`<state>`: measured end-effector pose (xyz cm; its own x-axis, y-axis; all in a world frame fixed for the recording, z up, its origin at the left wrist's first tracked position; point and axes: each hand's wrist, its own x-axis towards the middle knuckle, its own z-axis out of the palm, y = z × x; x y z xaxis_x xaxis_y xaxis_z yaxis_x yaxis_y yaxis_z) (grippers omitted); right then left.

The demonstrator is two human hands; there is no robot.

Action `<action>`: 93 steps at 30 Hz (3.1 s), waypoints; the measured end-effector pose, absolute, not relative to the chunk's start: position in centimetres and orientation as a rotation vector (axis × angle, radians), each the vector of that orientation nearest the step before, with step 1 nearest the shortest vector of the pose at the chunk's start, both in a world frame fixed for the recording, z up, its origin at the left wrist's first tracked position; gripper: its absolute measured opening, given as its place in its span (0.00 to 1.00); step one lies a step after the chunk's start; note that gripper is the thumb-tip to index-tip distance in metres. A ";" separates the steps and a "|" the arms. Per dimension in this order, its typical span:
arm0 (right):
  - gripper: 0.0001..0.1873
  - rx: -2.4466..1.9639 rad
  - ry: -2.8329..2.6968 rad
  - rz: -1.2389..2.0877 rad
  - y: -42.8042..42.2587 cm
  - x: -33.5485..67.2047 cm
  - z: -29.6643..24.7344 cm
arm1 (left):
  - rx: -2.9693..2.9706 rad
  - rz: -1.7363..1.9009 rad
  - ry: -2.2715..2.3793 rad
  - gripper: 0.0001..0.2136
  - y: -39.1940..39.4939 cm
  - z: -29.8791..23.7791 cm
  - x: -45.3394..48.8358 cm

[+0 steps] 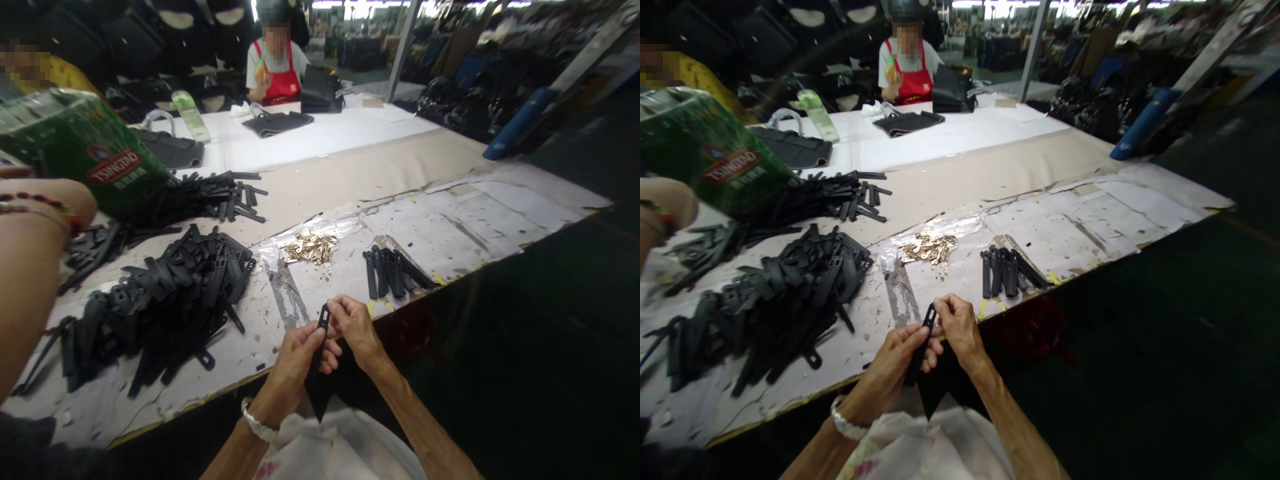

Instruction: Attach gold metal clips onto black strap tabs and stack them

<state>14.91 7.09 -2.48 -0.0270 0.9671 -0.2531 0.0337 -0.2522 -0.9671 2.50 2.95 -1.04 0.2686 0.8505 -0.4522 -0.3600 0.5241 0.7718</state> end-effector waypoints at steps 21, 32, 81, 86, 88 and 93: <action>0.16 -1.668 -1.664 0.659 13.9 28.2 2.5 | 1.226 0.948 1.021 0.17 8.1 0.7 9.8; 0.14 -1.803 -2.161 -0.382 19.8 30.1 -1.0 | 0.919 1.157 1.488 0.18 7.6 -2.5 -4.8; 0.10 -1.273 -1.335 1.340 6.5 16.3 -1.8 | 0.372 0.913 1.068 0.07 3.8 2.2 -1.2; 0.06 -1.214 -1.688 1.143 6.5 16.1 -1.3 | 0.462 0.949 1.096 0.10 4.1 1.3 -1.2; 0.05 -1.195 -1.762 1.113 6.5 15.8 -1.0 | 0.511 0.960 1.107 0.10 4.2 1.0 -1.2; 0.05 -1.322 -1.720 1.045 6.7 15.2 -1.2 | 0.431 0.993 1.113 0.07 4.3 1.3 -1.5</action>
<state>15.19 6.74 -1.16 -0.2175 0.9740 0.0629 0.3930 0.1464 -0.9078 -1.47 4.26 1.27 0.0937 0.8348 -0.5425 -0.4435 0.5229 0.7279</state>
